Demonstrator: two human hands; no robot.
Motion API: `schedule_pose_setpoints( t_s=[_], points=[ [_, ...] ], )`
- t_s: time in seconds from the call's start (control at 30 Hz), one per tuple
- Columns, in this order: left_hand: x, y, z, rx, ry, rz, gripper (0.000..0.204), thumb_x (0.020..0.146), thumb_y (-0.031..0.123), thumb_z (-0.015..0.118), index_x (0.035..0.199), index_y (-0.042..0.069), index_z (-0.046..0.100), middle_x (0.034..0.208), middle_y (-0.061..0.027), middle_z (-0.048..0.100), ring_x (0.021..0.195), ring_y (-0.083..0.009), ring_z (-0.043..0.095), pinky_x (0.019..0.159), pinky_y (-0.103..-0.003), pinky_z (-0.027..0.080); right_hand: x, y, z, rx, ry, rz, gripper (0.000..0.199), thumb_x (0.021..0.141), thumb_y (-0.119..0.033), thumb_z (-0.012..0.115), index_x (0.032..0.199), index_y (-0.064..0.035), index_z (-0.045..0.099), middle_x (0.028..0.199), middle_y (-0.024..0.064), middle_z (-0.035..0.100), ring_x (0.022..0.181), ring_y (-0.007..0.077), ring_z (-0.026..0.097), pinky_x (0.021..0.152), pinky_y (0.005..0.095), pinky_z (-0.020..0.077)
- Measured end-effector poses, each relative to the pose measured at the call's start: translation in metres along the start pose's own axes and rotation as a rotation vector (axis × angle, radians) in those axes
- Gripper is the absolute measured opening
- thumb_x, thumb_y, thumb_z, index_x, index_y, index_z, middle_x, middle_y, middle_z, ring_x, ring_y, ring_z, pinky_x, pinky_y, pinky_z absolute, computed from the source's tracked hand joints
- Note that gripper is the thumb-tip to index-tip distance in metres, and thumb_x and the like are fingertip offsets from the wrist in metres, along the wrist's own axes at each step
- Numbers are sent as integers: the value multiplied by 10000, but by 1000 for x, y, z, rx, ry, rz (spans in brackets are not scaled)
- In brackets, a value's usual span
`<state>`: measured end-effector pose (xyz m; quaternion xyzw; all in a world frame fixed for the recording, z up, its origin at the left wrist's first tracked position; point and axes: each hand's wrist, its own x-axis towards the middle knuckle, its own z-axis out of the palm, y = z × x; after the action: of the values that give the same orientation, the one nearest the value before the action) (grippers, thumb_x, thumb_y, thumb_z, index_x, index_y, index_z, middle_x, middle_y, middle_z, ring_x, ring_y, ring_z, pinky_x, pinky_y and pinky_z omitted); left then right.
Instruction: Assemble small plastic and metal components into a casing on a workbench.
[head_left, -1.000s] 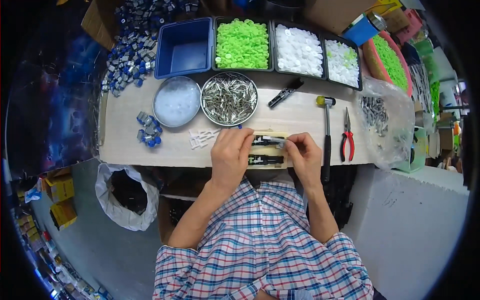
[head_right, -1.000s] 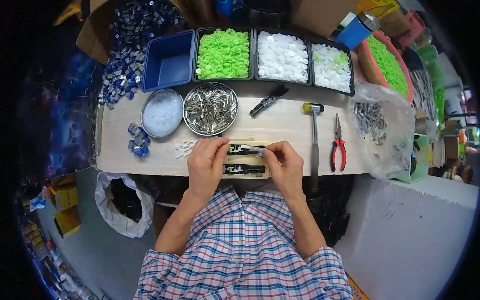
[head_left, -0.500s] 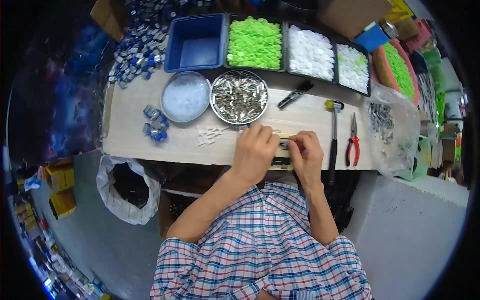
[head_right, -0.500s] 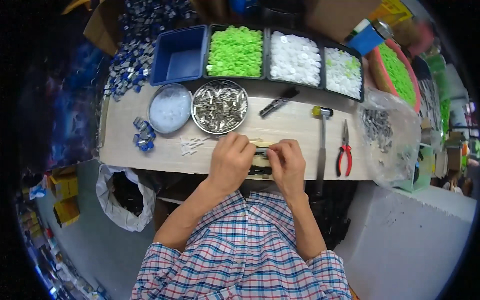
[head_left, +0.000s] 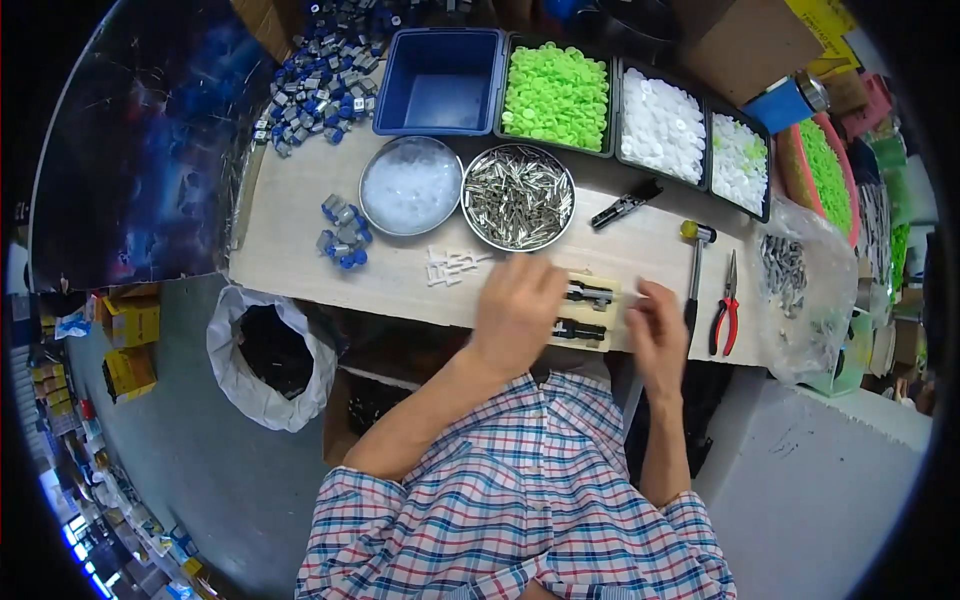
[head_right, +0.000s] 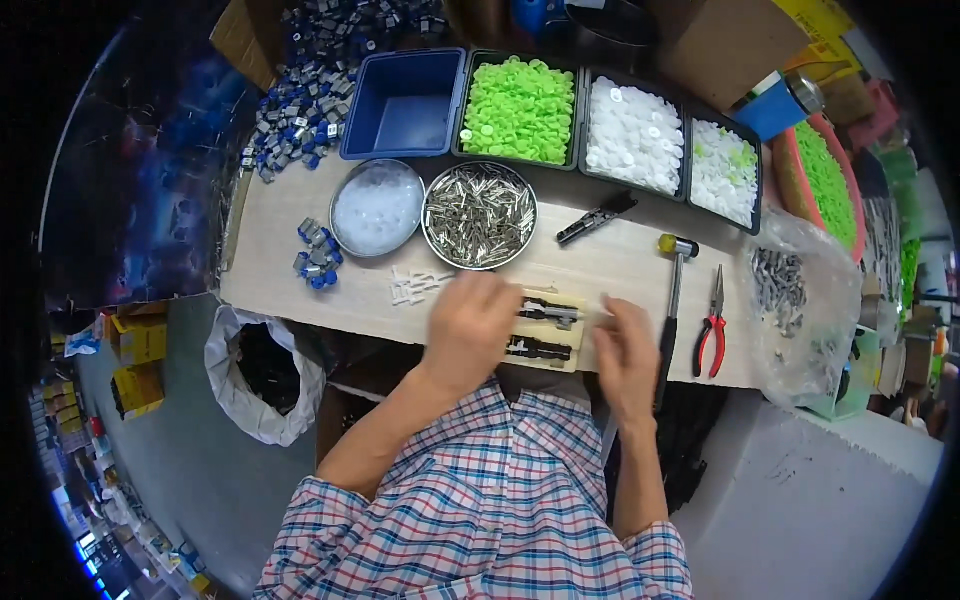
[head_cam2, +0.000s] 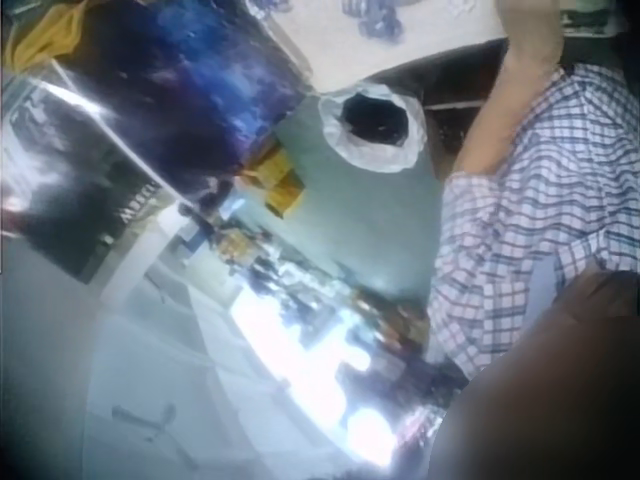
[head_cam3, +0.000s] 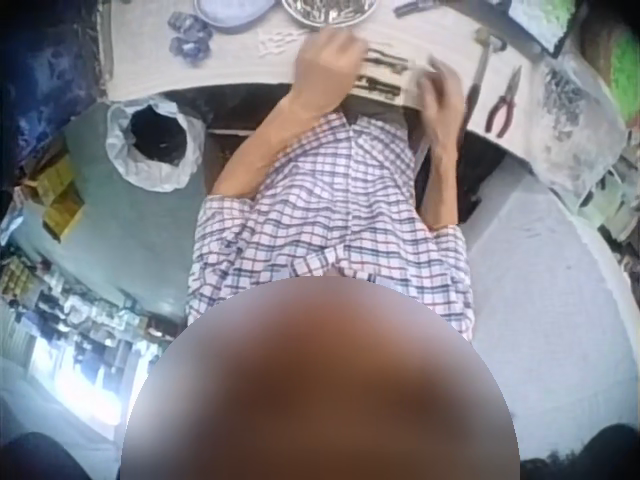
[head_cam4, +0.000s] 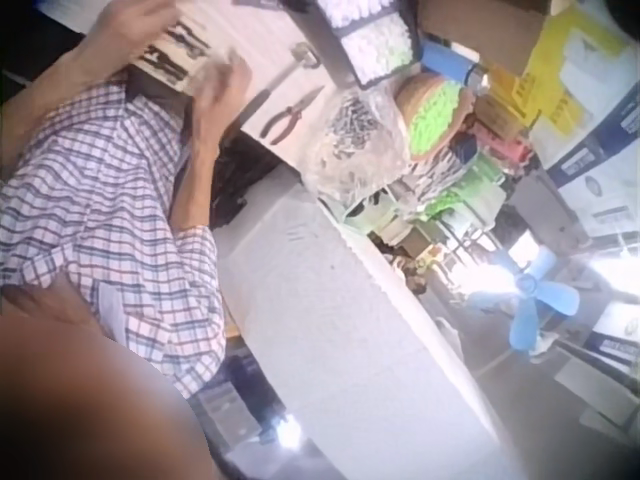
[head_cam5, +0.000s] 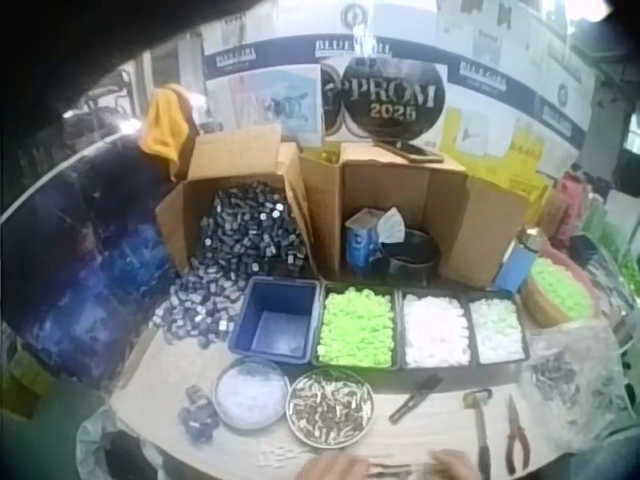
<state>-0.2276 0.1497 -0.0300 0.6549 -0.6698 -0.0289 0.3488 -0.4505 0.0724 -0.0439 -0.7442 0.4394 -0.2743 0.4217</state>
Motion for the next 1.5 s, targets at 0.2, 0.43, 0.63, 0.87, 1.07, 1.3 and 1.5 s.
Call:
schedule_pose_setpoints(
  t_s=[0.2,0.43,0.63,0.87,1.07,1.3,1.5],
  points=[
    [-31,-47,-30,137,197,-262,243,836,-26,667,1079,-10,677,1056,-137,693,995,-353,600,842,-438,502,11,65,-133,-524,590,-49,257,1014,-112,605,1244,-16,669,1096,85,707,978,165,642,848,293,493],
    [-34,-67,-25,193,113,-157,254,822,24,675,1073,-11,684,1058,-115,697,1066,-323,609,858,-412,503,52,172,-251,-1072,355,151,427,968,-117,604,1388,-51,573,1240,216,648,1096,372,646,940,434,508],
    [-35,-71,-35,200,302,-102,238,813,-25,662,1050,-12,676,1000,-138,682,943,-336,652,785,-417,524,57,211,-257,-1013,377,92,336,922,-118,664,1245,-42,617,1129,227,639,1067,413,610,920,472,489],
    [-16,-102,-64,273,378,-296,190,874,-70,626,1055,-15,648,956,-159,642,852,-358,669,722,-410,536,51,186,-245,-1040,496,-31,141,974,-131,630,1061,-23,604,999,201,648,914,400,632,787,462,499],
    [-3,-119,-72,320,256,-292,198,838,-68,613,1023,-12,657,979,-153,620,904,-356,642,759,-433,527,48,167,-238,-1066,522,-9,140,1009,-151,594,984,-14,574,930,202,653,852,400,621,748,449,488],
    [1,-122,-68,262,227,-283,156,851,-59,620,999,-24,656,964,-162,625,893,-359,636,775,-426,525,47,92,-196,-767,724,27,208,1056,-214,573,1048,-8,604,917,125,657,789,262,603,742,369,490],
    [-6,-100,-70,-300,439,-577,143,956,-3,624,1093,-30,654,936,-98,660,795,-202,636,734,-304,509,24,10,-79,69,581,-64,147,1066,-174,572,1045,-37,620,939,-3,609,838,74,544,750,233,454]
  ],
)
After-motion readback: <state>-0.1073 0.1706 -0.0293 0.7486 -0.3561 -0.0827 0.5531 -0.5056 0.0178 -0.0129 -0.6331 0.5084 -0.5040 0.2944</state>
